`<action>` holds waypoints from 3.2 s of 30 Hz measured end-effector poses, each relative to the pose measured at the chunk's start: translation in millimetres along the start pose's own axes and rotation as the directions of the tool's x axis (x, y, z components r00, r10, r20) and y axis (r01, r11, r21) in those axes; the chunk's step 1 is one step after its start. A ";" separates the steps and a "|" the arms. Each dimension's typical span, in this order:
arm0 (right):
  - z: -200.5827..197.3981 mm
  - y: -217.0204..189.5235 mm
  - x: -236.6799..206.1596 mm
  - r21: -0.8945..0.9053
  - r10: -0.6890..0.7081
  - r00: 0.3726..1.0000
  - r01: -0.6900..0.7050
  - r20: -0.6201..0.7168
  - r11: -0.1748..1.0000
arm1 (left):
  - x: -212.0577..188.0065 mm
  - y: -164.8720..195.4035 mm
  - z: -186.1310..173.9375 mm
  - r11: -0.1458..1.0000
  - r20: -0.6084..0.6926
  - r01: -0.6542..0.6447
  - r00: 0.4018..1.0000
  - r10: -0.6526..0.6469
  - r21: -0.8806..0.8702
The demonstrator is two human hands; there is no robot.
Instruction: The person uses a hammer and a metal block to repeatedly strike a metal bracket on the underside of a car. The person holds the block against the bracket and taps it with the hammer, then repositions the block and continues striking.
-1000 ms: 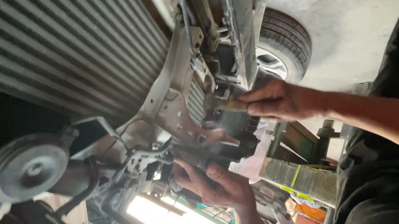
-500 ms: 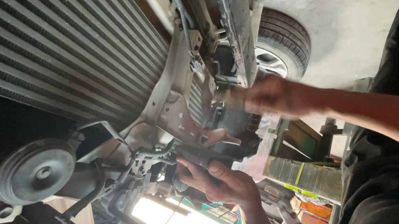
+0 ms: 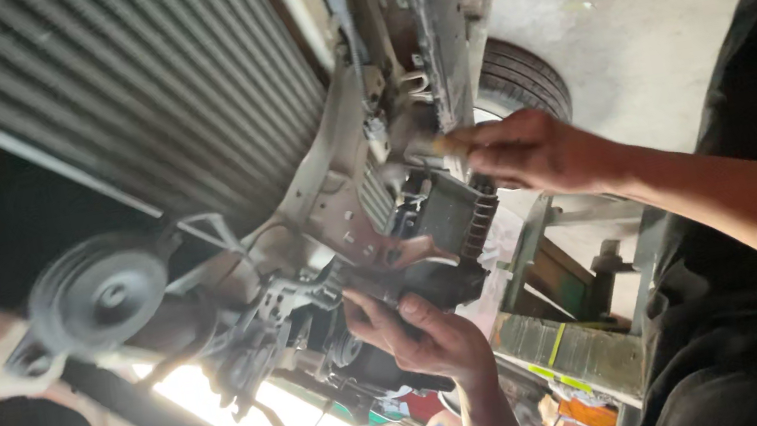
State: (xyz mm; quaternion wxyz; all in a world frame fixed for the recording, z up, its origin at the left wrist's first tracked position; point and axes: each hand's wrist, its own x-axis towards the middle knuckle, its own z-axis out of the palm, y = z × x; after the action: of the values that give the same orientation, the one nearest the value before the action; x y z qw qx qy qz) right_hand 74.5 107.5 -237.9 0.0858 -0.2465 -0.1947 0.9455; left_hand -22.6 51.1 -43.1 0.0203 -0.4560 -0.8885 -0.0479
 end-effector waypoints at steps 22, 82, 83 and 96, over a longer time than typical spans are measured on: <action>63.6 -80.2 -84.5 -0.249 0.081 0.984 -0.119 -0.158 0.961 | -2.9 -24.4 -35.9 0.222 0.333 0.452 0.844 -0.421 -0.864; 240.1 -178.5 -107.4 -0.663 -0.011 0.962 -0.178 -0.271 0.727 | 5.7 -50.4 -48.2 -0.291 0.401 0.278 0.676 -0.618 -0.916; 242.6 -173.6 -104.4 -0.688 0.029 0.956 -0.230 -0.291 0.688 | 7.2 -47.5 -49.7 -0.254 0.386 0.291 0.689 -0.614 -0.923; 235.9 -170.6 -93.6 -0.677 0.073 0.922 -0.332 -0.381 0.657 | 15.5 -59.2 -54.4 -0.154 0.380 0.353 0.771 -0.512 -0.923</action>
State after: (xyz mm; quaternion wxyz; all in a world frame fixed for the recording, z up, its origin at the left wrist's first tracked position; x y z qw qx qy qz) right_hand 48.8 161.6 62.0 -0.0965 -0.4307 -0.5093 0.7388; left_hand -80.1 23.6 8.3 -0.2621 -0.0101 -0.6939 -0.6706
